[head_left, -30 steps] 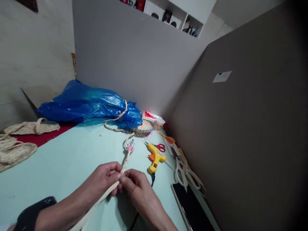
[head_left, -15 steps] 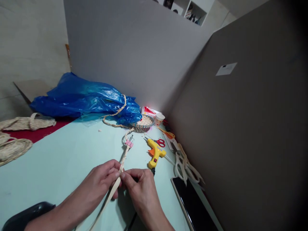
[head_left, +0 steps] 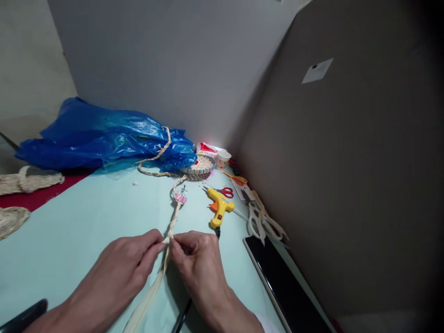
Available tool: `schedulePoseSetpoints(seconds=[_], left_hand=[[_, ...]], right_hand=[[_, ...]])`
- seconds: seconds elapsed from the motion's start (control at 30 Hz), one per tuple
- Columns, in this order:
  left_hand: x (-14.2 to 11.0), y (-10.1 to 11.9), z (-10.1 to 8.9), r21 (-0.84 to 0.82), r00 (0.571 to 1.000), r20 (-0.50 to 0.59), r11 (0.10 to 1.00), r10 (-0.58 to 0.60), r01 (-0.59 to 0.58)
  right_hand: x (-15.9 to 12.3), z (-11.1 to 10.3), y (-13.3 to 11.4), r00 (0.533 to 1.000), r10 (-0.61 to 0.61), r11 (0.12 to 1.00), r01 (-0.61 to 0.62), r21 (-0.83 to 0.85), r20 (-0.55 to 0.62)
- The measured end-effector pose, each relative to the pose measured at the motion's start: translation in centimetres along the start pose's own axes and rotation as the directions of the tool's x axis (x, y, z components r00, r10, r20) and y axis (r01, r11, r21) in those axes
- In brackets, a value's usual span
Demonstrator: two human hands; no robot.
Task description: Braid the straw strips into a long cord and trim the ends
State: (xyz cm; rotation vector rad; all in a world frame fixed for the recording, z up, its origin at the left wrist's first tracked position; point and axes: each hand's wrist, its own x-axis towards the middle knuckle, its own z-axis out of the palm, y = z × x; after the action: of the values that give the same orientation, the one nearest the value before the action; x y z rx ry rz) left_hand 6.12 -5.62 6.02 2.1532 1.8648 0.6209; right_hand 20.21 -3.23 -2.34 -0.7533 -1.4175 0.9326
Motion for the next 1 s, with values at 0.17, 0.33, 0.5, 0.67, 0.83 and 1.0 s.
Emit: schedulePoseSetpoints(seconds=[0.17,0.33,0.5,0.67,0.83,1.0], left_hand=[[-0.9,-0.9,1.1,-0.126,0.973,0.186,0.979,-0.135,0.160],[-1.7,-1.8,2.0,0.069,0.995,0.095,0.997,-0.026,0.020],[-1.7,-3.2,2.3,0.341,0.927,0.015,0.869,0.375,-0.357],[-1.6,-3.1,2.1,0.630,0.837,0.061,0.629,0.543,-0.455],[-1.5,-2.1,1.9,0.752,0.785,0.105,0.468,0.611,-0.464],[-1.8,-1.9,2.6,0.798,0.715,0.119,0.362,0.689,-0.481]], right_hand=[[-0.3,0.1,0.1,0.999,-0.040,0.999,0.039,0.027,0.011],[0.2,0.0,0.2,0.993,0.078,0.967,-0.098,0.235,0.092],[0.6,-0.2,0.4,0.981,0.111,0.905,-0.165,0.392,0.157],[0.6,-0.2,0.5,0.978,0.121,0.877,-0.187,0.443,0.172],[0.7,0.1,0.6,0.971,0.144,0.865,-0.218,0.451,0.193],[0.8,0.4,0.8,0.972,0.164,0.825,-0.230,0.517,0.171]])
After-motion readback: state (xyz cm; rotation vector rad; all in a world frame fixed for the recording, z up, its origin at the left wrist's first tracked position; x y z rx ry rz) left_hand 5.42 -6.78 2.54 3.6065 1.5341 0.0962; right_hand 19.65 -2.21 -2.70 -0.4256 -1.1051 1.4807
